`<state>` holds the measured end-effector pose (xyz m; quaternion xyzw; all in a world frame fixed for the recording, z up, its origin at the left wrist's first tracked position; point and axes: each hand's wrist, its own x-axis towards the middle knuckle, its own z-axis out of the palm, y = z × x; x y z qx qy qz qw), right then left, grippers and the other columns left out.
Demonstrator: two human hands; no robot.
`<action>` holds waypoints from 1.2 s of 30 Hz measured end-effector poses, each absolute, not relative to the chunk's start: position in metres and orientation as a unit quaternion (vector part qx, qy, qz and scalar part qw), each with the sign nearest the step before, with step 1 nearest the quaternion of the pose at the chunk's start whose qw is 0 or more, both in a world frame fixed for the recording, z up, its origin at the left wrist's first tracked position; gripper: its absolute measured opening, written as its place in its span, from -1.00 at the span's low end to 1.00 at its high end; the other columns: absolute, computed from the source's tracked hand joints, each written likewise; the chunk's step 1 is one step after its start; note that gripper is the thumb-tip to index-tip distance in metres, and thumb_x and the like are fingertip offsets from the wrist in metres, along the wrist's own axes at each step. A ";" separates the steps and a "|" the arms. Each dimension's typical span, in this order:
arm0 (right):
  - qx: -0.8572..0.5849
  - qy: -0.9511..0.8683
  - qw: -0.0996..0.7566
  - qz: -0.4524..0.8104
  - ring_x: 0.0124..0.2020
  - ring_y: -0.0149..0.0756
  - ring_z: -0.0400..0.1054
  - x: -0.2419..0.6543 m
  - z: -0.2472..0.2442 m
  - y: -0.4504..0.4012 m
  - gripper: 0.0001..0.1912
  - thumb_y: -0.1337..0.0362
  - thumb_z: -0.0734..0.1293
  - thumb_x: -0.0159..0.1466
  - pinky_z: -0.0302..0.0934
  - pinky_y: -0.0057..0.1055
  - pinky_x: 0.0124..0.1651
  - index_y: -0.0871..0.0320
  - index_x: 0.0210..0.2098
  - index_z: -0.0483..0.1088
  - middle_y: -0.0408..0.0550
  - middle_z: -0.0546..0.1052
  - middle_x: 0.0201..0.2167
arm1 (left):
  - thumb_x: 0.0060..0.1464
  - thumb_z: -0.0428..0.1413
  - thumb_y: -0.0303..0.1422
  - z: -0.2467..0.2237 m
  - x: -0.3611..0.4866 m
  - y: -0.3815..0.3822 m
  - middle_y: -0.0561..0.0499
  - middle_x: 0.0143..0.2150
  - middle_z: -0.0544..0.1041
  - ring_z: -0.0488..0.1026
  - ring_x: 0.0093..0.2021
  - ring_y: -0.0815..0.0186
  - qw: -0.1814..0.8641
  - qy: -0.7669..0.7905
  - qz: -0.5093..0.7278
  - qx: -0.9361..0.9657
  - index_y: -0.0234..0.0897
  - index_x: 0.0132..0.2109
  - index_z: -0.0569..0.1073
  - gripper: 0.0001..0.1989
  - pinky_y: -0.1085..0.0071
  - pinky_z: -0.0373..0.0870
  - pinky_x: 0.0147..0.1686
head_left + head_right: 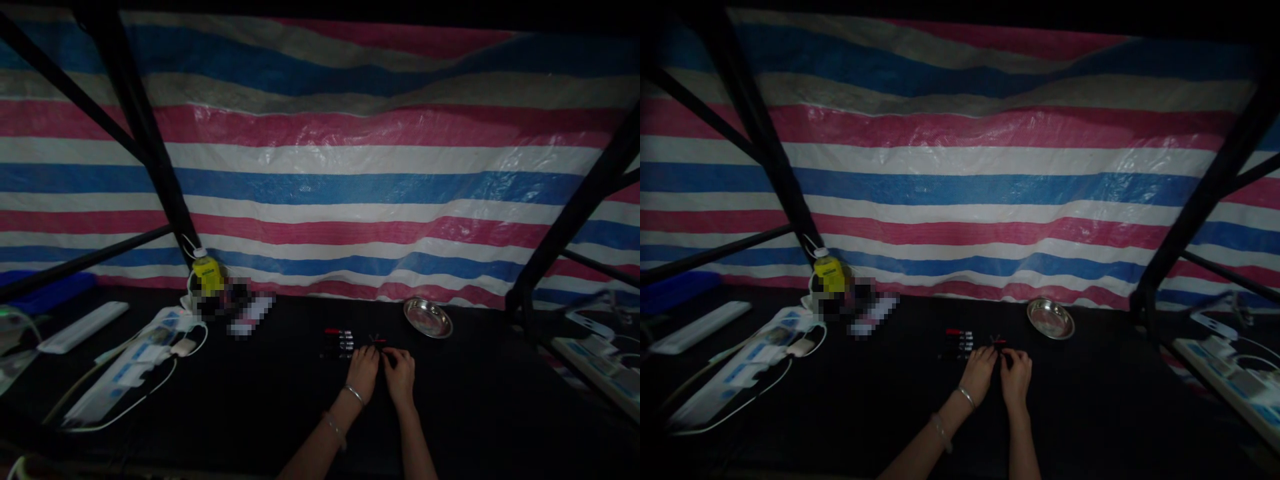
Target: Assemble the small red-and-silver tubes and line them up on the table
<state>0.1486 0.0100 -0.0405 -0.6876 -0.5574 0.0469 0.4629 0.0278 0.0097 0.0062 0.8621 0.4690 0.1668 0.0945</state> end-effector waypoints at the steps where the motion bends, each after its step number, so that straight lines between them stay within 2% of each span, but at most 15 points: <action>1: -0.687 -0.559 0.462 0.047 -0.29 -0.11 0.29 0.149 -0.040 0.010 -0.77 0.21 0.22 0.12 0.15 -0.26 -0.20 0.14 -0.36 0.48 0.08 0.43 -0.34 | 0.07 -0.21 -0.62 0.006 0.027 0.007 -0.17 0.07 0.37 0.27 0.06 0.13 0.098 0.472 0.170 0.860 -0.35 0.06 0.34 -0.55 0.16 0.22 0.04; 6: -0.682 -0.571 0.453 0.056 -0.27 -0.10 0.31 0.147 -0.037 0.009 -0.76 0.20 0.20 0.13 0.14 -0.26 -0.22 0.14 -0.36 0.47 0.07 0.46 -0.34 | 0.09 -0.22 -0.61 0.005 0.022 -0.003 -0.15 -0.01 0.42 0.32 -0.02 0.17 0.128 0.481 0.197 0.845 -0.34 -0.02 0.40 -0.59 0.19 0.25 0.03; 13: -0.671 -0.578 0.458 0.070 -0.28 -0.12 0.32 0.145 -0.033 0.006 -0.77 0.21 0.18 0.16 0.15 -0.27 -0.21 0.12 -0.40 0.45 0.03 0.49 -0.36 | 0.05 -0.23 -0.66 0.007 0.012 -0.009 -0.10 -0.01 0.42 0.32 0.00 0.26 0.179 0.473 0.248 0.826 -0.32 -0.04 0.41 -0.55 0.28 0.25 0.06; 18: -0.667 -0.575 0.467 0.075 -0.29 -0.12 0.32 0.146 -0.037 0.008 -0.75 0.19 0.18 0.15 0.16 -0.26 -0.20 0.16 -0.38 0.45 0.05 0.49 -0.36 | 0.04 -0.24 -0.66 0.007 0.004 -0.015 -0.10 -0.10 0.47 0.35 -0.05 0.28 0.195 0.468 0.254 0.823 -0.33 -0.10 0.45 -0.55 0.30 0.28 0.04; 23: -0.664 -0.564 0.485 0.074 -0.31 -0.11 0.33 0.147 -0.043 0.011 -0.69 0.12 0.20 0.15 0.19 -0.24 -0.20 0.19 -0.37 0.48 0.08 0.48 -0.38 | 0.01 -0.22 -0.66 0.003 -0.002 -0.023 -0.12 0.00 0.44 0.32 0.01 0.24 0.195 0.473 0.259 0.819 -0.33 0.01 0.40 -0.51 0.23 0.23 0.08; 27: -0.663 -0.553 0.498 0.084 -0.31 -0.11 0.34 0.147 -0.041 0.011 -0.65 0.06 0.20 0.15 0.20 -0.23 -0.19 0.18 -0.40 0.48 0.08 0.47 -0.40 | 0.01 -0.20 -0.64 0.005 -0.005 -0.028 -0.10 -0.11 0.49 0.35 -0.08 0.21 0.192 0.478 0.256 0.818 -0.27 -0.03 0.43 -0.53 0.21 0.30 -0.03; 30: -0.654 -0.530 0.531 0.097 -0.29 -0.13 0.34 0.145 -0.035 0.007 -0.65 0.04 0.20 0.16 0.21 -0.22 -0.16 0.18 -0.37 0.47 0.08 0.47 -0.38 | 0.01 -0.19 -0.65 0.008 -0.006 -0.030 -0.10 -0.18 0.51 0.35 -0.12 0.21 0.191 0.490 0.257 0.811 -0.28 -0.11 0.47 -0.56 0.21 0.29 -0.03; 33: -0.639 -0.499 0.574 0.117 -0.25 -0.14 0.35 0.138 -0.027 0.000 -0.64 0.03 0.21 0.16 0.22 -0.22 -0.13 0.19 -0.31 0.44 0.07 0.48 -0.34 | 0.02 -0.18 -0.64 0.009 -0.007 -0.031 -0.08 -0.22 0.51 0.37 -0.14 0.23 0.213 0.497 0.301 0.785 -0.27 -0.19 0.49 -0.60 0.22 0.30 -0.05; 36: -0.607 -0.501 0.594 0.166 -0.20 -0.15 0.36 0.124 -0.022 -0.012 -0.65 0.04 0.23 0.16 0.23 -0.24 -0.12 0.18 -0.27 0.44 0.07 0.50 -0.27 | 0.03 -0.10 -0.57 0.009 -0.010 -0.028 -0.05 -0.25 0.52 0.41 -0.19 0.26 0.274 0.503 0.399 0.716 -0.25 -0.25 0.49 -0.70 0.26 0.36 -0.12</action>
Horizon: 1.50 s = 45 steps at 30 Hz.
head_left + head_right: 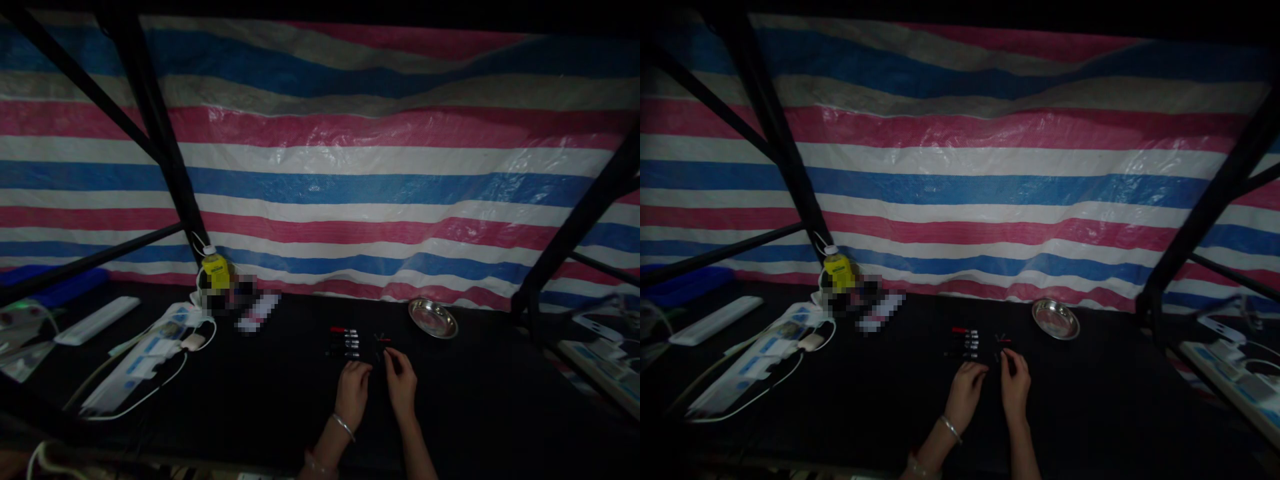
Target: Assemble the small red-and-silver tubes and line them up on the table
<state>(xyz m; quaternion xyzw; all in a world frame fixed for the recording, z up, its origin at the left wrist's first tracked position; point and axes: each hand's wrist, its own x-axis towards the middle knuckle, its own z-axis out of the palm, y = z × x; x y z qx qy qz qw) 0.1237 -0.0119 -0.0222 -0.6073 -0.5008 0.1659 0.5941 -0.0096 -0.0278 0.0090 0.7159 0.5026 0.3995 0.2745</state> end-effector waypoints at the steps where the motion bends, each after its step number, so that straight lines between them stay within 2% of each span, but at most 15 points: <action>1: -0.595 -0.508 0.593 0.190 -0.20 -0.16 0.37 0.118 -0.021 -0.016 -0.65 0.05 0.23 0.16 0.24 -0.25 -0.12 0.18 -0.25 0.44 0.07 0.50 -0.26 | 0.02 -0.06 -0.54 0.009 -0.011 -0.025 -0.05 -0.26 0.52 0.43 -0.22 0.26 0.302 0.506 0.436 0.680 -0.26 -0.27 0.49 -0.74 0.27 0.38 -0.15; 5: -0.555 -0.554 0.566 0.254 -0.21 -0.17 0.39 0.098 -0.017 -0.031 -0.70 0.10 0.27 0.16 0.26 -0.28 -0.13 0.16 -0.27 0.48 0.05 0.52 -0.27 | -0.08 0.10 -0.39 0.010 -0.017 -0.013 -0.06 -0.34 0.54 0.49 -0.30 0.26 0.429 0.495 0.559 0.509 -0.32 -0.34 0.48 -0.87 0.31 0.44 -0.23; 9: -0.550 -0.557 0.564 0.263 -0.22 -0.16 0.39 0.090 -0.011 -0.037 -0.73 0.11 0.28 0.15 0.28 -0.29 -0.15 0.14 -0.27 0.49 0.03 0.54 -0.29 | -0.19 0.20 -0.33 0.015 -0.026 -0.005 -0.08 -0.36 0.56 0.50 -0.30 0.26 0.492 0.459 0.608 0.421 -0.35 -0.36 0.49 -0.80 0.31 0.43 -0.20; 18: -0.537 -0.561 0.571 0.267 -0.29 -0.19 0.41 0.089 -0.011 -0.037 -0.72 0.09 0.31 0.13 0.30 -0.31 -0.20 0.15 -0.31 0.52 0.03 0.55 -0.32 | -0.27 0.25 -0.34 0.024 -0.028 -0.006 -0.02 -0.46 0.53 0.48 -0.40 0.31 0.507 0.449 0.603 0.421 -0.35 -0.45 0.48 -0.81 0.39 0.43 -0.32; 36: -0.548 -0.565 0.556 0.269 -0.29 -0.20 0.40 0.089 -0.013 -0.038 -0.74 0.12 0.30 0.15 0.29 -0.34 -0.22 0.14 -0.28 0.50 0.01 0.54 -0.32 | -0.22 0.23 -0.33 0.018 -0.027 -0.008 0.02 -0.46 0.50 0.45 -0.38 0.34 0.497 0.450 0.629 0.395 -0.34 -0.43 0.46 -0.82 0.43 0.39 -0.31; 45: -0.551 -0.571 0.550 0.262 -0.37 -0.24 0.39 0.089 -0.013 -0.037 -0.76 0.14 0.30 0.15 0.29 -0.35 -0.28 0.13 -0.29 0.51 0.00 0.53 -0.36 | -0.20 0.22 -0.33 0.015 -0.025 -0.010 0.04 -0.47 0.48 0.44 -0.39 0.36 0.490 0.449 0.622 0.414 -0.33 -0.44 0.44 -0.83 0.44 0.38 -0.31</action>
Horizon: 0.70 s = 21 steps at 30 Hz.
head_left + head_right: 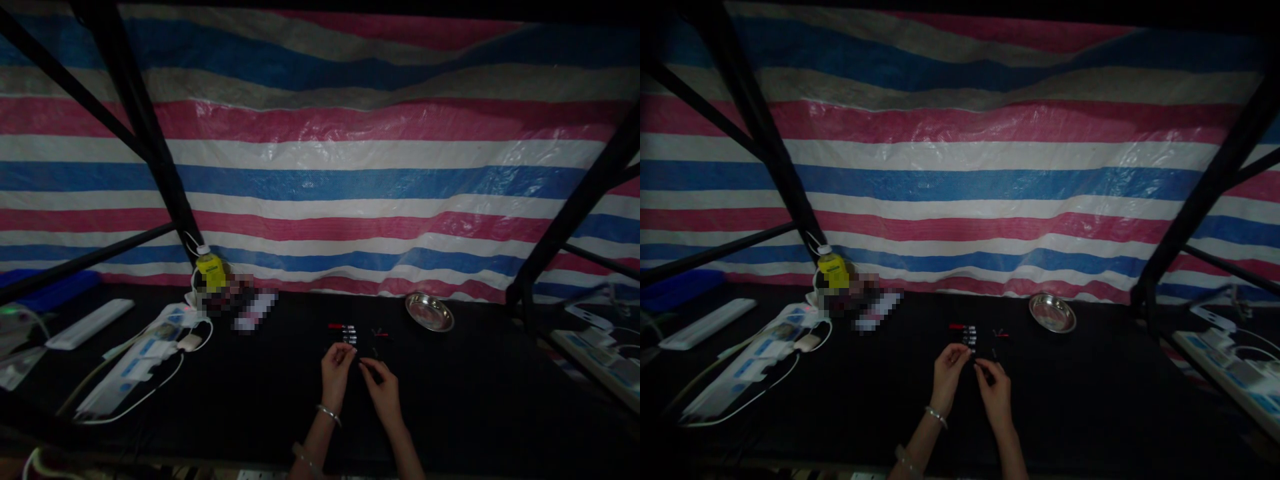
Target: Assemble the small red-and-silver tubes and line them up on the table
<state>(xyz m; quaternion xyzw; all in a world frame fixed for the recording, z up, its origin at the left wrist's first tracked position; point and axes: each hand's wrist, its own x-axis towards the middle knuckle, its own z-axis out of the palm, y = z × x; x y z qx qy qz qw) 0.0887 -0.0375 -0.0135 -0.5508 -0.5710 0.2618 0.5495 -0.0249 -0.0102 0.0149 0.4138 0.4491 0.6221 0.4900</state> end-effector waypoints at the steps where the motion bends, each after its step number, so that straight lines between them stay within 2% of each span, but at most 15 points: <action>1: -0.548 -0.572 0.552 0.260 -0.37 -0.23 0.39 0.089 -0.014 -0.037 -0.76 0.14 0.30 0.15 0.29 -0.34 -0.27 0.13 -0.30 0.51 0.00 0.53 -0.36 | -0.20 0.21 -0.32 0.013 -0.024 -0.011 0.04 -0.47 0.48 0.44 -0.39 0.35 0.489 0.449 0.617 0.422 -0.33 -0.44 0.44 -0.83 0.44 0.38 -0.31; 6: -0.546 -0.570 0.560 0.252 -0.30 -0.21 0.38 0.090 -0.019 -0.035 -0.75 0.12 0.29 0.15 0.28 -0.31 -0.22 0.12 -0.30 0.51 0.00 0.52 -0.36 | -0.16 0.18 -0.26 0.008 -0.025 -0.015 -0.01 -0.41 0.49 0.45 -0.35 0.28 0.447 0.483 0.579 0.482 -0.31 -0.36 0.44 -0.78 0.35 0.38 -0.31; 11: -0.596 -0.538 0.558 0.209 -0.24 -0.17 0.36 0.097 -0.020 -0.027 -0.72 0.09 0.28 0.15 0.24 -0.25 -0.13 0.13 -0.28 0.50 0.03 0.52 -0.32 | 0.00 0.05 -0.22 0.012 -0.047 -0.016 -0.12 -0.14 0.47 0.38 -0.07 0.14 0.228 0.607 0.541 0.535 -0.26 -0.13 0.41 -0.70 0.15 0.25 -0.04; 13: -0.612 -0.546 0.541 0.186 -0.23 -0.15 0.35 0.102 -0.020 -0.020 -0.71 0.09 0.26 0.16 0.23 -0.23 -0.13 0.13 -0.27 0.50 0.04 0.52 -0.31 | 0.05 -0.01 -0.24 0.010 -0.056 -0.014 -0.14 -0.05 0.44 0.32 0.02 0.12 0.183 0.648 0.501 0.544 -0.26 -0.05 0.37 -0.67 0.09 0.16 0.03; 16: -0.615 -0.589 0.501 0.152 -0.23 -0.14 0.33 0.108 -0.019 -0.008 -0.73 0.13 0.24 0.18 0.21 -0.23 -0.15 0.12 -0.29 0.51 0.02 0.53 -0.32 | 0.07 -0.05 -0.27 0.004 -0.063 -0.010 -0.16 0.03 0.41 0.26 0.10 0.11 0.175 0.680 0.441 0.559 -0.27 0.01 0.33 -0.64 0.06 0.08 0.06; 21: -0.598 -0.653 0.452 0.106 -0.28 -0.11 0.32 0.113 -0.017 0.010 -0.80 0.22 0.25 0.17 0.20 -0.22 -0.21 0.06 -0.34 0.53 0.00 0.52 -0.38 | 0.07 -0.05 -0.29 -0.006 -0.064 -0.005 -0.18 0.01 0.44 0.30 0.08 0.12 0.183 0.684 0.421 0.567 -0.27 0.01 0.32 -0.65 0.07 0.06 0.04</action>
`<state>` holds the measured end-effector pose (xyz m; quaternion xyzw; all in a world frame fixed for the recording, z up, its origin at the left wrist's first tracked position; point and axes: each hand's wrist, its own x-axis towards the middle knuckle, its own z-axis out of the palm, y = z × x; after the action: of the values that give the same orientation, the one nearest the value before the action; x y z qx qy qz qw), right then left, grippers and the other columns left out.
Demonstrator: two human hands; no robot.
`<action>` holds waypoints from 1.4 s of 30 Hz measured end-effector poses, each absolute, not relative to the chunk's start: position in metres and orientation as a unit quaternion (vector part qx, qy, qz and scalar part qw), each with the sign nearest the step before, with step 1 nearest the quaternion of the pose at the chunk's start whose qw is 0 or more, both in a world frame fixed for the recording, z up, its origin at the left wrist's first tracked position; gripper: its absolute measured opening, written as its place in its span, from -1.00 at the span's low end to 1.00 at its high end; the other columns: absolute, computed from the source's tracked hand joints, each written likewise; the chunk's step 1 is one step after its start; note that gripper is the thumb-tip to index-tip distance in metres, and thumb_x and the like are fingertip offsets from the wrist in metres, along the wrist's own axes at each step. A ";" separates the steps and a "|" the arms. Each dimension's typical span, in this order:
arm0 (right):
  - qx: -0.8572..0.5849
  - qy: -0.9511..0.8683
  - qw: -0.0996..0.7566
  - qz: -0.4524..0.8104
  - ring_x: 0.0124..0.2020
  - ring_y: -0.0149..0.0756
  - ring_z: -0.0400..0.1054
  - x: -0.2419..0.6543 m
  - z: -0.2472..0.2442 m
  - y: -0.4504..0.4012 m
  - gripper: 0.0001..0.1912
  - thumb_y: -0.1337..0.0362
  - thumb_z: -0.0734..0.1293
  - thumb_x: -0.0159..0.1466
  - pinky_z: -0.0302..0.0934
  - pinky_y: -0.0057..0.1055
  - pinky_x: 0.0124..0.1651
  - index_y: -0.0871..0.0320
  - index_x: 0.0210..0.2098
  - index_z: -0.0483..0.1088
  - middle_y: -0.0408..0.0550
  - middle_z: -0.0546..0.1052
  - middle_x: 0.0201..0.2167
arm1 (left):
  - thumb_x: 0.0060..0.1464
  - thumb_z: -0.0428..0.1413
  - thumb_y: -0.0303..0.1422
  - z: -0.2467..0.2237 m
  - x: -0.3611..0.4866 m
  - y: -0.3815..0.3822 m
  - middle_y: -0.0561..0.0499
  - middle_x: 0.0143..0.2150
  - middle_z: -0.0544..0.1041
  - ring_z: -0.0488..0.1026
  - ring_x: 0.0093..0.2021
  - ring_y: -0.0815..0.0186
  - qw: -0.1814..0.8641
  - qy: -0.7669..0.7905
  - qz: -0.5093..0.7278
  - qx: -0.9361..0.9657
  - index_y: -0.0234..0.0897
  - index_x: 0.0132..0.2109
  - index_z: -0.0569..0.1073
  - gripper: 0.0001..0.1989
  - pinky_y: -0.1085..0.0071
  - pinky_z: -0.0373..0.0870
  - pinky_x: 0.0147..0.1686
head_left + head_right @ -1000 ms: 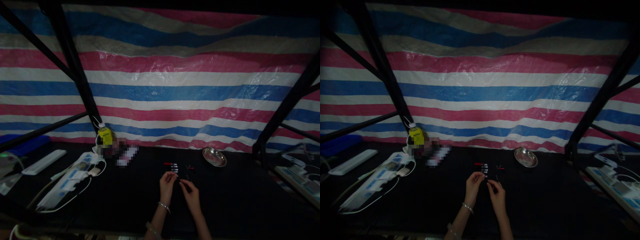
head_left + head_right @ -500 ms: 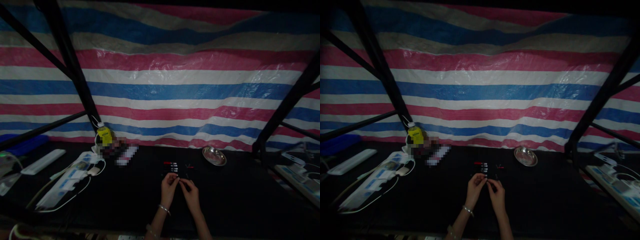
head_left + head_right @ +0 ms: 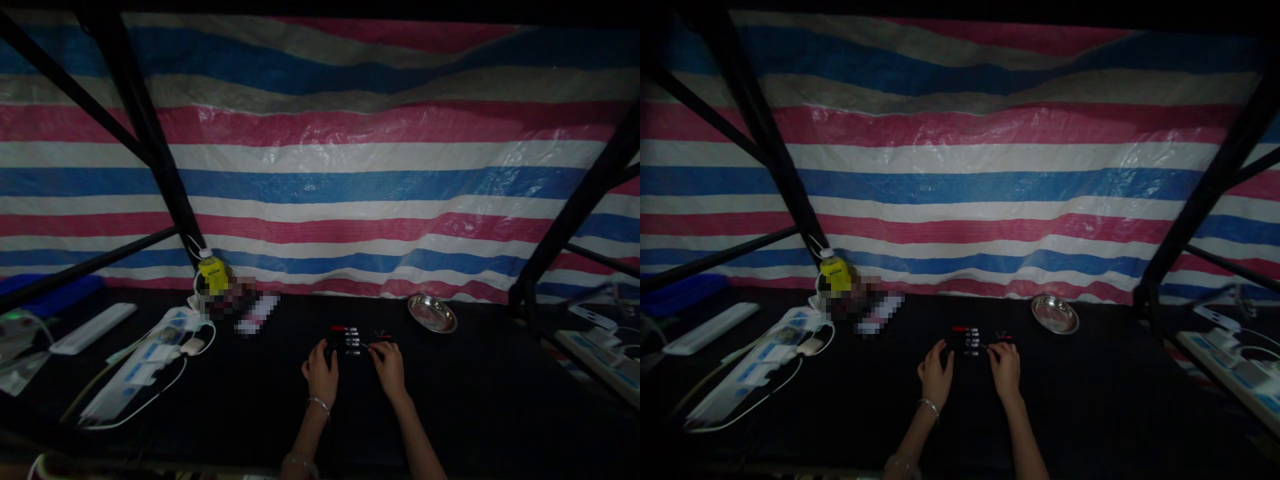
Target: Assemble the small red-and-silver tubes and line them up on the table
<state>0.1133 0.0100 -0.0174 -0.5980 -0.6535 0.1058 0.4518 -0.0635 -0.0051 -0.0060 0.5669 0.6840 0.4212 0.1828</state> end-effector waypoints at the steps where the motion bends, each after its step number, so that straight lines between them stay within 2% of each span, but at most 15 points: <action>1: -0.593 -0.661 0.448 0.101 -0.29 -0.11 0.32 0.113 -0.017 0.012 -0.80 0.23 0.25 0.17 0.20 -0.22 -0.23 0.05 -0.35 0.53 0.00 0.52 -0.39 | 0.07 -0.05 -0.29 -0.007 -0.063 -0.005 -0.17 0.00 0.45 0.31 0.07 0.12 0.184 0.679 0.422 0.572 -0.27 0.01 0.32 -0.65 0.07 0.06 0.04; 9: -0.559 -0.703 0.425 0.111 -0.28 -0.13 0.34 0.107 -0.009 0.020 -0.82 0.21 0.27 0.18 0.16 -0.19 -0.15 0.01 -0.35 0.53 -0.03 0.53 -0.41 | 0.08 -0.05 -0.32 -0.010 -0.064 -0.003 -0.13 -0.06 0.49 0.34 0.03 0.14 0.202 0.653 0.433 0.587 -0.24 -0.01 0.35 -0.68 0.04 0.05 0.04; 14: -0.527 -0.689 0.468 0.168 -0.28 -0.19 0.34 0.104 0.006 0.024 -0.77 0.11 0.26 0.20 0.14 -0.19 -0.11 0.04 -0.34 0.53 -0.04 0.55 -0.38 | 0.03 -0.02 -0.36 -0.015 -0.067 0.000 -0.13 -0.08 0.49 0.38 -0.02 0.14 0.200 0.617 0.509 0.566 -0.26 -0.06 0.40 -0.69 0.07 0.18 0.01; 18: -0.499 -0.665 0.518 0.200 -0.27 -0.21 0.32 0.094 0.023 0.025 -0.76 0.12 0.26 0.20 0.19 -0.24 -0.16 0.06 -0.28 0.52 -0.03 0.54 -0.38 | 0.00 0.05 -0.27 -0.015 -0.067 0.001 -0.13 -0.16 0.50 0.44 -0.13 0.17 0.216 0.567 0.597 0.525 -0.26 -0.09 0.46 -0.68 0.18 0.33 -0.07; 21: -0.480 -0.657 0.543 0.207 -0.25 -0.21 0.31 0.081 0.035 0.023 -0.78 0.16 0.27 0.20 0.21 -0.26 -0.16 0.05 -0.24 0.51 -0.03 0.53 -0.36 | -0.06 0.11 -0.16 -0.014 -0.066 0.001 -0.10 -0.23 0.49 0.46 -0.23 0.20 0.229 0.556 0.630 0.492 -0.26 -0.12 0.49 -0.63 0.24 0.41 -0.20; 26: -0.449 -0.651 0.568 0.227 -0.26 -0.24 0.33 0.061 0.051 0.019 -0.81 0.22 0.29 0.18 0.23 -0.28 -0.16 0.06 -0.25 0.51 -0.04 0.52 -0.37 | -0.13 0.15 -0.06 -0.010 -0.066 0.000 -0.10 -0.25 0.45 0.46 -0.33 0.26 0.251 0.541 0.644 0.479 -0.27 -0.21 0.53 -0.59 0.31 0.45 -0.33; 30: -0.430 -0.658 0.564 0.252 -0.30 -0.27 0.34 0.054 0.060 0.019 -0.80 0.21 0.30 0.17 0.23 -0.32 -0.21 0.07 -0.25 0.50 -0.05 0.52 -0.39 | -0.14 0.18 -0.07 -0.002 -0.066 -0.002 -0.08 -0.27 0.43 0.45 -0.34 0.28 0.244 0.538 0.646 0.483 -0.26 -0.25 0.54 -0.62 0.34 0.43 -0.34; 36: -0.441 -0.644 0.570 0.256 -0.40 -0.31 0.31 0.059 0.066 0.022 -0.76 0.17 0.33 0.13 0.23 -0.38 -0.30 0.10 -0.24 0.50 -0.10 0.45 -0.48 | -0.10 0.17 -0.15 0.007 -0.066 -0.006 -0.11 -0.22 0.50 0.44 -0.20 0.21 0.270 0.515 0.632 0.513 -0.25 -0.23 0.53 -0.69 0.33 0.40 -0.26; 42: -0.467 -0.630 0.574 0.236 -0.36 -0.28 0.33 0.074 0.069 0.021 -0.76 0.12 0.33 0.12 0.25 -0.34 -0.25 0.11 -0.29 0.51 -0.06 0.48 -0.44 | -0.06 0.12 -0.11 0.013 -0.068 -0.005 -0.09 -0.26 0.53 0.45 -0.21 0.21 0.299 0.510 0.614 0.524 -0.23 -0.22 0.53 -0.67 0.26 0.37 -0.15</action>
<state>0.0741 0.0207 0.0689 -0.4666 -0.6299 0.2359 0.5743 -0.0676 -0.0049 0.0130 0.5236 0.5097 0.6136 0.2993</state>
